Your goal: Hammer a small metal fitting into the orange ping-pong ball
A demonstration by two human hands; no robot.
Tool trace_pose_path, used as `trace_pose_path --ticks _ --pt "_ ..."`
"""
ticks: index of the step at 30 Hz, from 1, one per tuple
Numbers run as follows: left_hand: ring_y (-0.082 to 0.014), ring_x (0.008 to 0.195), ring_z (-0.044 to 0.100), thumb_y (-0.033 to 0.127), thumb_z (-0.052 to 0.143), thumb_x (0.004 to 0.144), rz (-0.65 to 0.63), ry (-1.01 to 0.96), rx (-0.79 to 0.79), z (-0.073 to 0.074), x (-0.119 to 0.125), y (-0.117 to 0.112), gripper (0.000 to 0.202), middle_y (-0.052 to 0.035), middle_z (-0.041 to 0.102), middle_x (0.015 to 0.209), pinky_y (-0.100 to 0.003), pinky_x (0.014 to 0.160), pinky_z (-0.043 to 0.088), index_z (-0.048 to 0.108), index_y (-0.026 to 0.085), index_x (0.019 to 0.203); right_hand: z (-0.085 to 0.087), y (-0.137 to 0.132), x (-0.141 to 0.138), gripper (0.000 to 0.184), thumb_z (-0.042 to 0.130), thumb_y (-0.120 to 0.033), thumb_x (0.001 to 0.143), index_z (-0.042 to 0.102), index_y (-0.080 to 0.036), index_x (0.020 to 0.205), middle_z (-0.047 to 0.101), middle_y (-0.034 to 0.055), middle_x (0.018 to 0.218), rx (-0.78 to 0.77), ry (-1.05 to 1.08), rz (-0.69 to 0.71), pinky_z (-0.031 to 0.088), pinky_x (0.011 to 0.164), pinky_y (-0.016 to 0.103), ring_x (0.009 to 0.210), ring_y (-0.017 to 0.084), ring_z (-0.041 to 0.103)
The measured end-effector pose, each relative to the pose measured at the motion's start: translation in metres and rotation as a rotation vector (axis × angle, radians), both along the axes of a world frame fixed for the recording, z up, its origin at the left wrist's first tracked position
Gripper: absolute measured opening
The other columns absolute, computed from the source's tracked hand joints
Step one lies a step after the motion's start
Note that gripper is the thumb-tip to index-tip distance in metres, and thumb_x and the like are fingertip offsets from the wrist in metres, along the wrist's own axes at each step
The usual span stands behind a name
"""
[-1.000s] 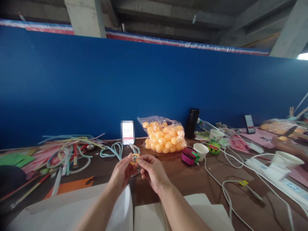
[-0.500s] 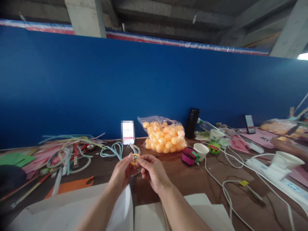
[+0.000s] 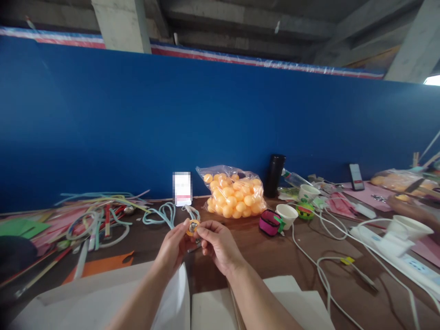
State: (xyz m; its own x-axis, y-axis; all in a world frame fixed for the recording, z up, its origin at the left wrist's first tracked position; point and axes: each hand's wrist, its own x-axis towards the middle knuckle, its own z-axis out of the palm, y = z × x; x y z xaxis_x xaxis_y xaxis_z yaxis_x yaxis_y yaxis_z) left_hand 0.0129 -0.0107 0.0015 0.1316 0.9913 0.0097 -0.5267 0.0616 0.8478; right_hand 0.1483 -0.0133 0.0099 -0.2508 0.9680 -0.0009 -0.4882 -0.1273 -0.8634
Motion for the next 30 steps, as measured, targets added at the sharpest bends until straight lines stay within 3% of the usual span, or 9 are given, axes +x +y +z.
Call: trace_pose_path --ticks 23,30 --pt "-0.0109 0.058 0.054 0.048 0.066 0.076 -0.006 0.068 0.035 -0.0018 -0.0019 0.0026 0.039 -0.0037 0.060 0.066 -0.023 0.057 0.048 0.068 0.011 0.084 0.0023 -0.0019 0.0001 0.023 0.080 -0.031 0.068 0.064 -0.015 0.073 0.066 -0.0014 0.065 0.014 -0.040 -0.008 0.038 0.040 0.015 0.046 0.004 0.046" --pt "-0.0121 0.060 0.055 0.049 0.066 0.076 -0.015 0.120 0.061 -0.0002 -0.0044 0.0010 0.037 -0.0039 0.059 0.066 -0.025 0.062 0.049 0.067 0.011 0.077 0.0039 -0.0028 0.0000 0.025 0.079 -0.034 0.068 0.062 -0.016 0.072 0.060 -0.0041 0.057 0.009 -0.113 -0.029 0.043 0.043 0.016 0.046 0.006 0.048"
